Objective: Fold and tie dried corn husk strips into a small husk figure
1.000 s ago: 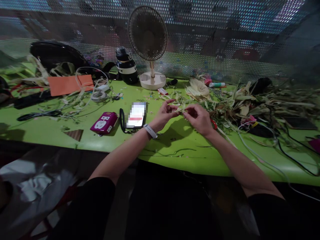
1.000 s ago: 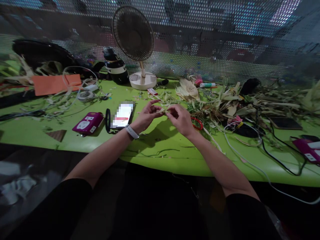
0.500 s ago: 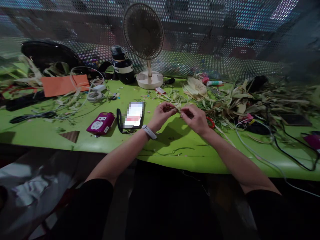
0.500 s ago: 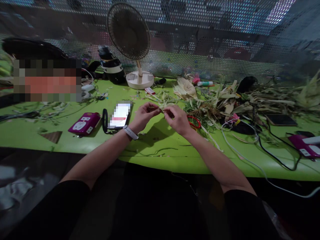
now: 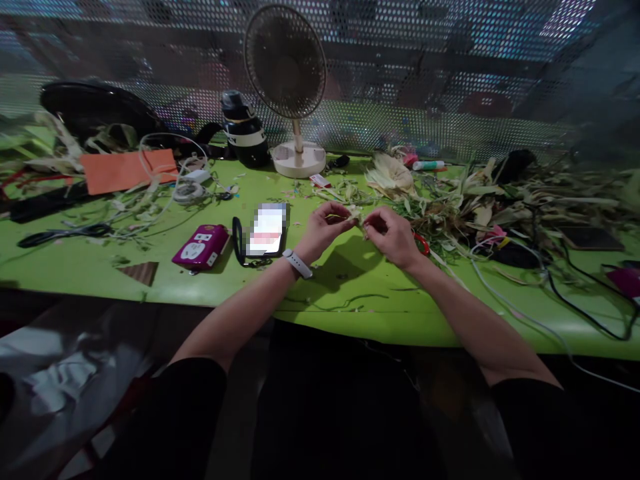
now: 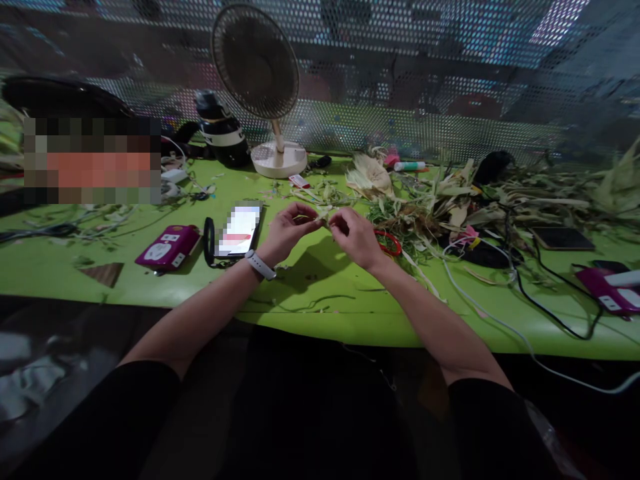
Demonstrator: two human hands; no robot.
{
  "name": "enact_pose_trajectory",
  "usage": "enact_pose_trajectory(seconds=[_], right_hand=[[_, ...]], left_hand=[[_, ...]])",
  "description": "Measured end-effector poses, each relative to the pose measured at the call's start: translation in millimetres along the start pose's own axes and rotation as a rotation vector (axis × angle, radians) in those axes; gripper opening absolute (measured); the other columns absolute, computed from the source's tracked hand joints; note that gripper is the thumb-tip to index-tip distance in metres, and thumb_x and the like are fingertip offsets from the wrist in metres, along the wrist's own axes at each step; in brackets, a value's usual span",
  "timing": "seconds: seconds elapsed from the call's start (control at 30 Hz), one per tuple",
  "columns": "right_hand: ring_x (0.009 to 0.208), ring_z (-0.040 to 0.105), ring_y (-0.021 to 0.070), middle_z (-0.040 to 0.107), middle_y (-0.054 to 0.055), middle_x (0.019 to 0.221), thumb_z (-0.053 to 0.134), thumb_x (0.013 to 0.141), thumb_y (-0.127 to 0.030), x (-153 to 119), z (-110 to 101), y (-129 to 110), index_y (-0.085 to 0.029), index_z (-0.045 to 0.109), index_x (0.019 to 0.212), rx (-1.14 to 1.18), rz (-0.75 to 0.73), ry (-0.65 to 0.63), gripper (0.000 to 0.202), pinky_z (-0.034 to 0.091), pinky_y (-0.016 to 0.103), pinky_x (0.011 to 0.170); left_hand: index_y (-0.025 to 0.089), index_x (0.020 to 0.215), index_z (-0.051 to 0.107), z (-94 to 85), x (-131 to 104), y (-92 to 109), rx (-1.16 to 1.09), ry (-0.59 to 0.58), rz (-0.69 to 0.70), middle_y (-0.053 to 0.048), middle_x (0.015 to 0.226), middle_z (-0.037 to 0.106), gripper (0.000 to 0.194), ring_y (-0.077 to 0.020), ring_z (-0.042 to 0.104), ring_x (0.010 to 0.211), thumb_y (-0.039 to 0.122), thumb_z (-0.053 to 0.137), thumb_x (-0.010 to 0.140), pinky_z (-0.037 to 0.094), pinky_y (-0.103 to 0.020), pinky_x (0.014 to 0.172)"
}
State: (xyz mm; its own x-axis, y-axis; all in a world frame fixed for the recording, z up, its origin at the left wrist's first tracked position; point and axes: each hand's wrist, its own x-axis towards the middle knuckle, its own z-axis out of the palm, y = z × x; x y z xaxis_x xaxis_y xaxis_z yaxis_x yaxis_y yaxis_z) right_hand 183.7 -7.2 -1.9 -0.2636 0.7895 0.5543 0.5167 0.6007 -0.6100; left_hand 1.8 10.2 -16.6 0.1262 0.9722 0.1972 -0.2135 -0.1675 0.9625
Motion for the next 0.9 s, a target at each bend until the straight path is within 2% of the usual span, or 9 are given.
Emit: enact_pose_trajectory(seconds=[0.17, 0.37, 0.53, 0.63, 0.8, 0.9], right_hand=[[0.077, 0.063, 0.0171, 0.067, 0.004, 0.088, 0.055, 0.085, -0.018, 0.7, -2.4, 0.7, -0.022, 0.059, 0.088, -0.045, -0.056, -0.016, 0.007, 0.052, 0.032, 0.074], [0.083, 0.064, 0.0194, 0.068, 0.006, 0.091, 0.056, 0.088, -0.020, 0.2, 0.7, 6.0, -0.021, 0.061, 0.093, -0.079, -0.101, -0.039, 0.008, 0.052, 0.034, 0.078], [0.083, 0.064, 0.0193, 0.069, 0.007, 0.093, 0.056, 0.089, -0.022, 0.0, 0.8, 7.2, -0.021, 0.062, 0.095, -0.084, -0.113, -0.021, 0.009, 0.053, 0.034, 0.079], [0.079, 0.064, 0.0182, 0.069, 0.005, 0.090, 0.057, 0.087, -0.021, 1.1, -1.2, 6.8, -0.021, 0.062, 0.095, -0.037, -0.067, 0.000, 0.009, 0.053, 0.034, 0.076], [0.069, 0.065, 0.0169, 0.068, 0.004, 0.081, 0.064, 0.085, -0.028, 2.3, -2.0, 5.9, -0.019, 0.064, 0.095, 0.160, 0.115, -0.020, 0.013, 0.053, 0.032, 0.068], [0.074, 0.066, 0.0190, 0.070, 0.005, 0.082, 0.066, 0.085, -0.029, 2.3, -1.8, 5.4, -0.019, 0.069, 0.090, 0.126, 0.095, -0.006, 0.012, 0.052, 0.035, 0.071]], left_hand=[[0.018, 0.079, 0.064, 0.9, -1.1, 1.6, 0.005, -0.027, -0.025, -0.001, 0.081, 0.069, 0.033, -0.0139, 0.066, 0.082, 0.030, 0.088, 0.059, 0.055, -0.034, 0.087], [0.016, 0.082, 0.066, -1.5, -0.2, 2.5, -0.062, 0.029, -0.093, 0.000, 0.083, 0.068, 0.032, -0.0101, 0.064, 0.077, 0.025, 0.087, 0.059, 0.054, -0.031, 0.086], [0.016, 0.083, 0.065, -2.2, 1.0, 0.6, -0.019, 0.006, -0.069, -0.001, 0.086, 0.069, 0.035, -0.0127, 0.067, 0.082, 0.029, 0.088, 0.059, 0.054, -0.033, 0.088], [0.017, 0.081, 0.066, -1.7, 1.4, -0.8, 0.008, 0.004, -0.049, -0.002, 0.087, 0.071, 0.035, -0.0141, 0.068, 0.084, 0.031, 0.088, 0.058, 0.055, -0.034, 0.087], [0.017, 0.083, 0.068, -2.1, 0.4, -1.0, 0.022, -0.031, -0.007, -0.003, 0.086, 0.074, 0.031, -0.0146, 0.070, 0.084, 0.031, 0.086, 0.062, 0.056, -0.034, 0.088], [0.017, 0.084, 0.069, -2.7, -0.4, -0.9, 0.055, -0.034, 0.019, -0.004, 0.088, 0.075, 0.028, -0.0155, 0.071, 0.087, 0.030, 0.084, 0.065, 0.057, -0.036, 0.090]])
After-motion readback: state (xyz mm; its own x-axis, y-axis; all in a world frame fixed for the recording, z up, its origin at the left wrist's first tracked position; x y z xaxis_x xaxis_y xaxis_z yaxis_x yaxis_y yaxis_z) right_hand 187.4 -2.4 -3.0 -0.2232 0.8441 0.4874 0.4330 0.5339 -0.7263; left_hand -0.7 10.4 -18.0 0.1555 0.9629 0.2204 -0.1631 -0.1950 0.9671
